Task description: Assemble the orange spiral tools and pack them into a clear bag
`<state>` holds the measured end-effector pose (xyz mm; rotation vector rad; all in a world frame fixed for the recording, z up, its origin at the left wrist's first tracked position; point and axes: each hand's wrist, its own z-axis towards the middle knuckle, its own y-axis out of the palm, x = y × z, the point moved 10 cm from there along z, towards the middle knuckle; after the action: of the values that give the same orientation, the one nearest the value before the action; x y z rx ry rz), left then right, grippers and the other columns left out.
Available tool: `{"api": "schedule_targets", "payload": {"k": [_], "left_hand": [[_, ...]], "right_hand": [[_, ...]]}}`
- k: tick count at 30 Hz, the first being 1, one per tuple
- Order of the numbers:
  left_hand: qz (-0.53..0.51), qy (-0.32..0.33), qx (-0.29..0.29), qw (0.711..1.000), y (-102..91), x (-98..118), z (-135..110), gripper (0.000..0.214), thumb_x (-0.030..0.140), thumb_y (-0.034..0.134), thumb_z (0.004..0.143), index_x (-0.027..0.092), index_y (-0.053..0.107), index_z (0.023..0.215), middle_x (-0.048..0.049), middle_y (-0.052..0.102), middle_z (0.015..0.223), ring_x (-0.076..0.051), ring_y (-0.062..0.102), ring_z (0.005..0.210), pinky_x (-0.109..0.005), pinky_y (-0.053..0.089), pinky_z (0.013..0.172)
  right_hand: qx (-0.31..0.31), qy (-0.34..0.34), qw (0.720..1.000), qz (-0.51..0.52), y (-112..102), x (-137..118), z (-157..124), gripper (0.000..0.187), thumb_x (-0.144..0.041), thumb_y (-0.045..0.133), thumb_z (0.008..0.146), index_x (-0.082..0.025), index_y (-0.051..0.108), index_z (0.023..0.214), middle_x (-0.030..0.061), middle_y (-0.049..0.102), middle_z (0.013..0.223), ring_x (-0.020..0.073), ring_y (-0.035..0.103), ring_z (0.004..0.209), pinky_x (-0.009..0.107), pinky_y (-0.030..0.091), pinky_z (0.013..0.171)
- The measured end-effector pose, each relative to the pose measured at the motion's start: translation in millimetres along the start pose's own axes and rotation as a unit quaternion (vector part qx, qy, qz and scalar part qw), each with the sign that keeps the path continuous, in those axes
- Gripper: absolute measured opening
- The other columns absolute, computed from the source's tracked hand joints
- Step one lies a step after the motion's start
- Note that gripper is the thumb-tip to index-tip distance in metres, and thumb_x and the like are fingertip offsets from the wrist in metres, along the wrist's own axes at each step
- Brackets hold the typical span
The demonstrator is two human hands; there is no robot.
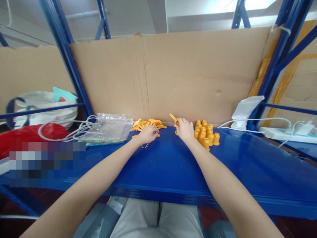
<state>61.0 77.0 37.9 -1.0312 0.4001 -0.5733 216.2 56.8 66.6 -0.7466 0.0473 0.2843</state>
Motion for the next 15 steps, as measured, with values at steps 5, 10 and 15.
{"api": "schedule_targets", "payload": {"k": [5,10,15], "left_hand": [[0.021,-0.024,-0.081,0.996,15.5,-3.4,-5.5,0.030,0.018,0.052,0.078,0.018,0.068,0.104,-0.0106,0.067,0.112,-0.026,0.059,0.108,-0.041,0.045,0.095],[0.029,-0.047,-0.089,0.995,20.6,-10.0,-5.3,0.030,0.016,0.051,0.078,0.017,0.066,0.104,-0.0117,0.067,0.113,-0.027,0.059,0.109,-0.041,0.047,0.094],[0.012,-0.039,-0.068,0.997,21.0,-9.4,-4.2,0.024,0.011,0.048,0.079,0.017,0.067,0.093,-0.0124,0.069,0.106,-0.027,0.063,0.103,-0.042,0.047,0.092]], "right_hand": [[-0.065,-0.058,0.984,-0.158,17.4,-22.3,-10.2,0.026,-0.026,0.050,0.091,-0.014,0.054,0.113,0.0144,0.067,0.102,0.0268,0.058,0.096,0.035,0.029,0.076],[-0.104,-0.071,0.974,-0.190,28.9,-22.6,-12.9,0.025,-0.023,0.047,0.092,-0.013,0.053,0.115,0.0163,0.066,0.105,0.0276,0.056,0.099,0.036,0.028,0.079],[-0.128,-0.080,0.972,-0.180,36.7,-22.5,-15.0,0.028,-0.022,0.045,0.092,-0.013,0.054,0.117,0.0180,0.065,0.112,0.0287,0.055,0.105,0.039,0.028,0.085]]}}
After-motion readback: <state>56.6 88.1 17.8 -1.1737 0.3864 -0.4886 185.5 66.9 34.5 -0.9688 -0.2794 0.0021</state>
